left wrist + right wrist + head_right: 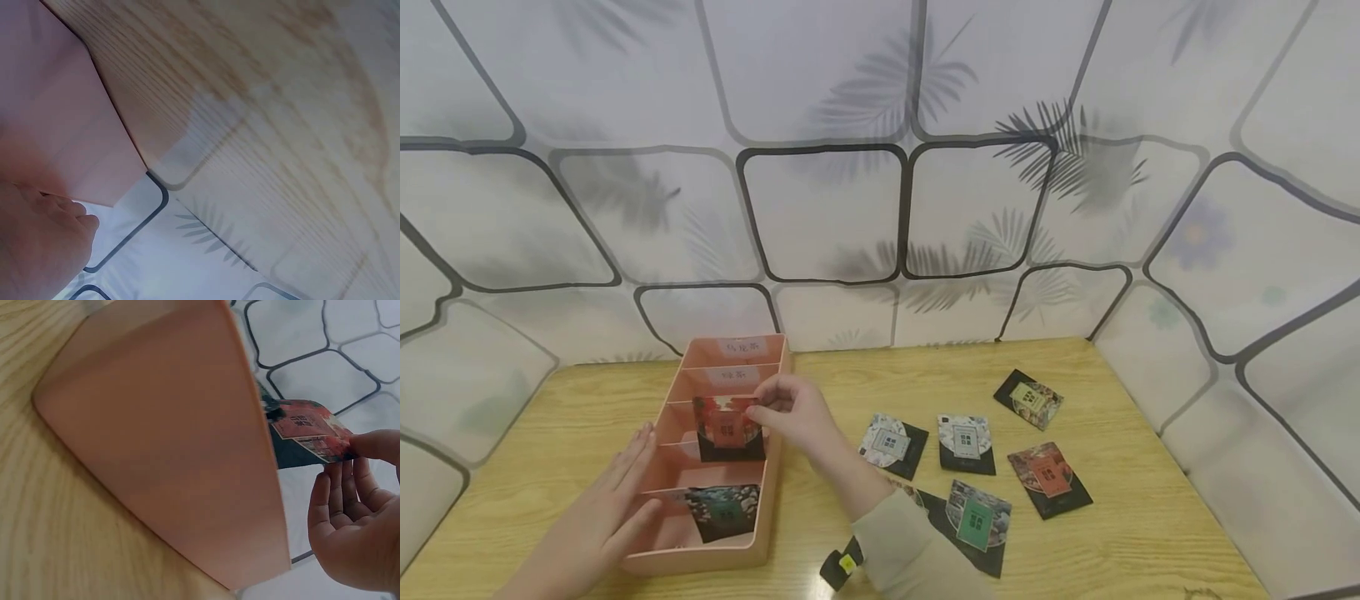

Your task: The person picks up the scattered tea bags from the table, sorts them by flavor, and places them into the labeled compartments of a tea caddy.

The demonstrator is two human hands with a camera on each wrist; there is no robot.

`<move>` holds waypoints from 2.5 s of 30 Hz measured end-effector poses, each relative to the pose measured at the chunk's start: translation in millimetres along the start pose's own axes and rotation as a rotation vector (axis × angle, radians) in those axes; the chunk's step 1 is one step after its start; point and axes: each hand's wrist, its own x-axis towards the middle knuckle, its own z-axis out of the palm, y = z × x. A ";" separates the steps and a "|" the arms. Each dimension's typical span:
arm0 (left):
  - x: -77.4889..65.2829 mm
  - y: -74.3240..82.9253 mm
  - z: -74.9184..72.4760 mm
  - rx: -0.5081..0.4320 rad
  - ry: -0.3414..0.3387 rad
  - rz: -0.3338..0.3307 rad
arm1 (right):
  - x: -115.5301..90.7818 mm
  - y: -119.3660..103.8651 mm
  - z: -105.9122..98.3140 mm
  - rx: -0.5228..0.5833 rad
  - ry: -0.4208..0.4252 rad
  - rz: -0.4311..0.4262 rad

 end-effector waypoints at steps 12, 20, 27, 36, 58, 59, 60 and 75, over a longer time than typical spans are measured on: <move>0.4 1.8 -2.1 -0.023 -0.026 -0.029 | -2.4 18.9 9.2 -0.155 -0.003 -0.028; 0.0 1.9 -1.6 -0.024 -0.022 -0.027 | -2.8 25.0 9.7 -0.362 0.005 -0.123; -0.1 2.4 -1.7 -0.025 -0.016 -0.025 | -6.1 23.6 10.9 -0.477 -0.013 -0.191; -0.2 2.2 -1.5 -0.025 -0.019 -0.031 | -7.0 23.8 13.5 -0.568 -0.012 -0.230; -0.1 3.1 -0.9 -0.053 -0.062 -0.083 | -6.6 24.3 12.5 -0.602 -0.026 -0.206; -0.2 3.1 -0.8 -0.049 -0.060 -0.080 | -6.8 23.6 12.2 -0.594 -0.029 -0.199; -0.3 2.9 -0.7 -0.053 -0.063 -0.083 | -6.9 22.8 11.7 -0.581 -0.033 -0.194; 1.1 2.9 -0.9 -0.037 -0.056 -0.064 | -5.8 -1.7 -3.0 -0.511 0.003 -0.189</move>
